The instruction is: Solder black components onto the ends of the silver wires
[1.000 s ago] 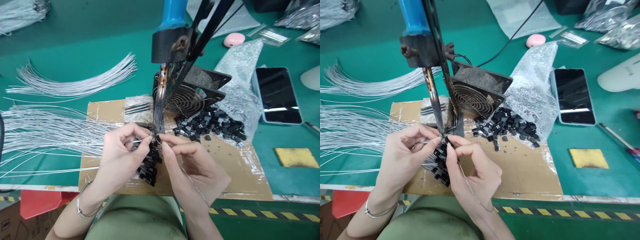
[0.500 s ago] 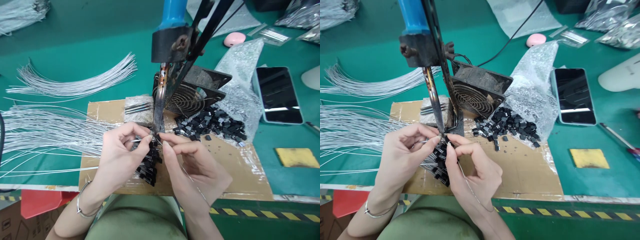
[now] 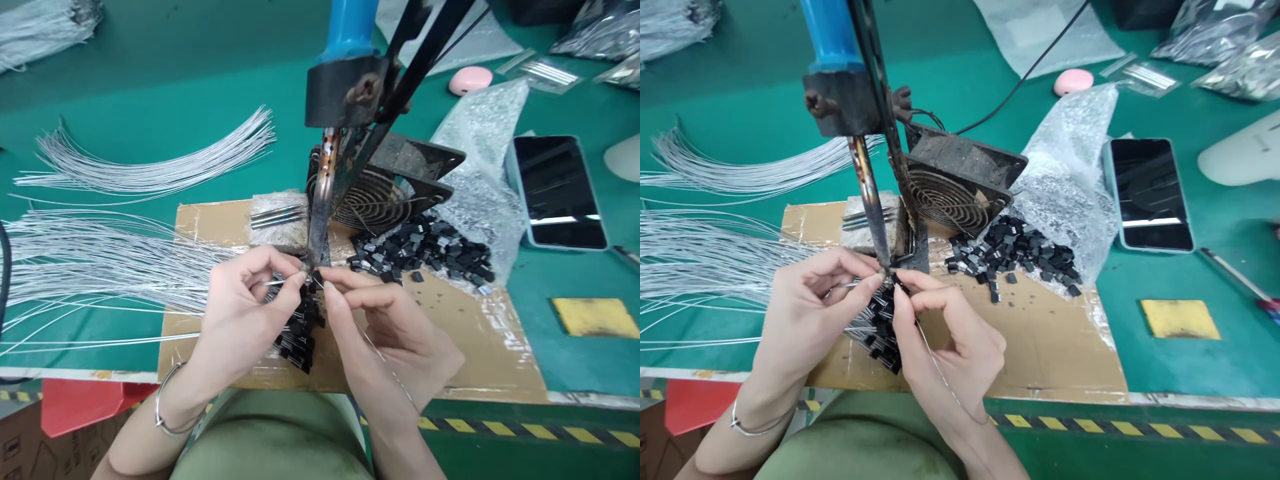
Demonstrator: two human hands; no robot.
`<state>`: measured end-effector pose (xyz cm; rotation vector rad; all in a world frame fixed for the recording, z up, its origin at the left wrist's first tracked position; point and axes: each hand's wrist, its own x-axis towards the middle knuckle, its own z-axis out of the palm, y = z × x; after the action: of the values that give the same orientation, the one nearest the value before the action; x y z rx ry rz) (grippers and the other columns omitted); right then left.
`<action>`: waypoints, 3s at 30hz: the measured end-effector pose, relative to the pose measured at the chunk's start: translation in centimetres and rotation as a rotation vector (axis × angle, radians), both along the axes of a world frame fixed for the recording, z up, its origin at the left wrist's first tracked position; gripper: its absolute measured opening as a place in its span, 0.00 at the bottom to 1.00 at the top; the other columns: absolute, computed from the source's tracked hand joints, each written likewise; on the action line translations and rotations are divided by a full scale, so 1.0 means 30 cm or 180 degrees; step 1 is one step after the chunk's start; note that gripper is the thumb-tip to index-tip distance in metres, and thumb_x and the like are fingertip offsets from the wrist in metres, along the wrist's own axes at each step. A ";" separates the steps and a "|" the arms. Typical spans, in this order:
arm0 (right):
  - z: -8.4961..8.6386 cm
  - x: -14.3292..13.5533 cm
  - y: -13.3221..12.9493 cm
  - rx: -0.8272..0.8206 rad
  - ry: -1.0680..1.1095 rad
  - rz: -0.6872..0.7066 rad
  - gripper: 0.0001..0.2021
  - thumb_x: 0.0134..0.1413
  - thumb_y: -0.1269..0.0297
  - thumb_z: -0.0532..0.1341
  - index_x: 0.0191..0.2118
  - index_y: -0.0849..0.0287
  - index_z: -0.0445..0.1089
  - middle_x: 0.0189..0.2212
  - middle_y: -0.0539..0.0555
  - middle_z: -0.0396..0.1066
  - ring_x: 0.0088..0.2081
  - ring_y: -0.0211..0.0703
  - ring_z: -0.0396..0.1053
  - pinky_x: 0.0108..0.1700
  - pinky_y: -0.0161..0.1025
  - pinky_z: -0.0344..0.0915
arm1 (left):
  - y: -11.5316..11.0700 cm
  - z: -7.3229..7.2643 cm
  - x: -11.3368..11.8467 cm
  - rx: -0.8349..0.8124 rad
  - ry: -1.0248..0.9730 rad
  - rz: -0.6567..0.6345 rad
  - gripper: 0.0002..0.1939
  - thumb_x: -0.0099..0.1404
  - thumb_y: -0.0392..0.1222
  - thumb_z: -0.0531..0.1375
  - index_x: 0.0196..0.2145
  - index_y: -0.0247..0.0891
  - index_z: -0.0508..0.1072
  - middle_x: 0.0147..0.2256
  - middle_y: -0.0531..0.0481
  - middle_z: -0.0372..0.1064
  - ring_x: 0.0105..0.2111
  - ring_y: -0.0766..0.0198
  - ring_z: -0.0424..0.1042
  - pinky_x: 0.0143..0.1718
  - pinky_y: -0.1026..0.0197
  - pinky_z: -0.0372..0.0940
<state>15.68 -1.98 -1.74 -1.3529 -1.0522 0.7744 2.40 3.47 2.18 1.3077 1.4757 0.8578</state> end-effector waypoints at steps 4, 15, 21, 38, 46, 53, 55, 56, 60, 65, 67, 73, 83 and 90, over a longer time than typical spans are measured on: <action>0.000 -0.002 -0.001 0.0010 0.0056 -0.0026 0.08 0.60 0.76 0.70 0.34 0.55 0.76 0.45 0.49 0.85 0.45 0.41 0.83 0.51 0.38 0.78 | -0.002 -0.005 -0.001 0.0054 -0.0016 -0.0019 0.06 0.62 0.34 0.66 0.27 0.36 0.76 0.31 0.51 0.78 0.22 0.73 0.60 0.21 0.66 0.50; -0.003 -0.012 0.002 0.0056 0.0101 -0.0123 0.07 0.60 0.74 0.70 0.33 0.55 0.76 0.44 0.50 0.85 0.45 0.42 0.83 0.50 0.39 0.78 | -0.003 -0.010 -0.002 0.0055 0.0011 -0.0027 0.06 0.62 0.34 0.66 0.27 0.37 0.76 0.31 0.51 0.79 0.21 0.73 0.59 0.19 0.66 0.47; -0.010 -0.012 0.003 0.0054 0.0121 -0.0092 0.07 0.61 0.73 0.70 0.33 0.56 0.76 0.44 0.51 0.85 0.46 0.43 0.83 0.51 0.40 0.78 | 0.000 -0.007 -0.003 0.0008 -0.0035 0.0017 0.06 0.61 0.34 0.67 0.26 0.36 0.76 0.31 0.51 0.79 0.23 0.71 0.65 0.22 0.67 0.54; -0.011 -0.012 0.005 -0.0002 0.0094 -0.0110 0.07 0.61 0.73 0.70 0.33 0.55 0.76 0.44 0.48 0.85 0.45 0.40 0.83 0.49 0.35 0.77 | -0.001 -0.007 0.000 -0.0102 -0.0001 0.0029 0.05 0.61 0.35 0.67 0.27 0.36 0.77 0.33 0.50 0.80 0.25 0.69 0.68 0.24 0.66 0.55; -0.018 -0.003 -0.006 -0.0019 0.0109 -0.0110 0.06 0.61 0.73 0.70 0.33 0.56 0.76 0.43 0.51 0.85 0.45 0.42 0.83 0.49 0.38 0.77 | -0.006 -0.017 -0.010 -0.0061 0.0221 -0.0116 0.06 0.63 0.36 0.67 0.28 0.37 0.76 0.30 0.50 0.78 0.21 0.71 0.60 0.22 0.65 0.52; -0.034 0.023 -0.010 -0.0134 0.0209 -0.0235 0.07 0.63 0.69 0.69 0.34 0.57 0.73 0.38 0.53 0.84 0.40 0.44 0.83 0.44 0.40 0.78 | -0.050 -0.054 -0.058 0.0297 0.0551 -0.0139 0.11 0.66 0.38 0.68 0.32 0.39 0.68 0.43 0.49 0.75 0.19 0.75 0.50 0.20 0.65 0.48; -0.045 0.064 -0.006 -0.0083 0.0393 -0.0692 0.05 0.63 0.67 0.69 0.35 0.57 0.74 0.29 0.48 0.81 0.30 0.40 0.80 0.36 0.37 0.76 | -0.062 -0.055 -0.080 0.0494 0.0642 -0.0225 0.11 0.68 0.36 0.67 0.31 0.39 0.68 0.44 0.49 0.74 0.20 0.75 0.54 0.21 0.64 0.52; -0.053 0.093 -0.006 -0.0039 0.0541 -0.0900 0.06 0.63 0.65 0.69 0.35 0.57 0.74 0.24 0.47 0.77 0.25 0.38 0.76 0.32 0.37 0.73 | -0.066 -0.056 -0.091 0.0616 0.0728 -0.0261 0.10 0.68 0.36 0.66 0.31 0.39 0.69 0.44 0.49 0.73 0.22 0.74 0.58 0.22 0.64 0.55; -0.095 0.233 -0.027 0.0041 0.1158 -0.1332 0.21 0.63 0.48 0.63 0.30 0.61 0.81 0.24 0.55 0.75 0.27 0.44 0.73 0.30 0.43 0.70 | -0.079 -0.067 -0.134 0.1208 0.1133 -0.0327 0.08 0.67 0.31 0.66 0.33 0.41 0.73 0.43 0.48 0.76 0.43 0.60 0.77 0.46 0.58 0.69; -0.146 0.327 -0.064 -0.0104 0.0918 -0.1582 0.25 0.62 0.45 0.59 0.30 0.60 0.82 0.21 0.58 0.73 0.23 0.47 0.71 0.26 0.46 0.64 | -0.077 -0.097 -0.197 0.1720 0.1639 -0.0151 0.08 0.65 0.32 0.69 0.38 0.44 0.77 0.48 0.47 0.78 0.50 0.53 0.78 0.56 0.50 0.69; -0.157 0.327 -0.064 -0.0195 0.0781 -0.1610 0.26 0.63 0.43 0.59 0.27 0.59 0.81 0.20 0.58 0.72 0.21 0.47 0.70 0.25 0.47 0.64 | -0.059 -0.097 -0.241 0.1794 0.1875 -0.0077 0.08 0.65 0.35 0.70 0.40 0.44 0.77 0.50 0.46 0.78 0.53 0.50 0.77 0.59 0.46 0.68; -0.164 0.295 -0.042 -0.0127 0.0483 -0.1548 0.20 0.58 0.49 0.70 0.24 0.60 0.79 0.26 0.60 0.79 0.23 0.46 0.73 0.25 0.46 0.68 | 0.129 -0.064 -0.419 0.1954 0.2571 -0.0049 0.03 0.75 0.44 0.63 0.43 0.46 0.76 0.45 0.54 0.79 0.49 0.54 0.77 0.55 0.46 0.69; -0.170 0.296 -0.050 -0.0388 0.0215 -0.1393 0.19 0.62 0.49 0.68 0.27 0.60 0.81 0.25 0.58 0.78 0.24 0.46 0.72 0.30 0.49 0.69 | 0.529 -0.188 -0.437 0.1651 0.3438 -0.1171 0.08 0.70 0.34 0.54 0.41 0.37 0.73 0.49 0.34 0.74 0.57 0.37 0.70 0.61 0.36 0.59; -0.167 0.298 -0.056 -0.0597 0.0064 -0.1384 0.21 0.62 0.47 0.68 0.30 0.61 0.82 0.25 0.57 0.78 0.24 0.46 0.72 0.33 0.48 0.68 | 0.551 -0.184 -0.437 0.1676 0.3368 -0.0857 0.09 0.71 0.33 0.53 0.36 0.37 0.72 0.40 0.38 0.77 0.48 0.44 0.76 0.60 0.39 0.62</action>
<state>24.62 -3.66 -6.76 -1.6576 -0.6442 0.5672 -10.70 19.99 -3.33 2.5345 1.8133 0.3501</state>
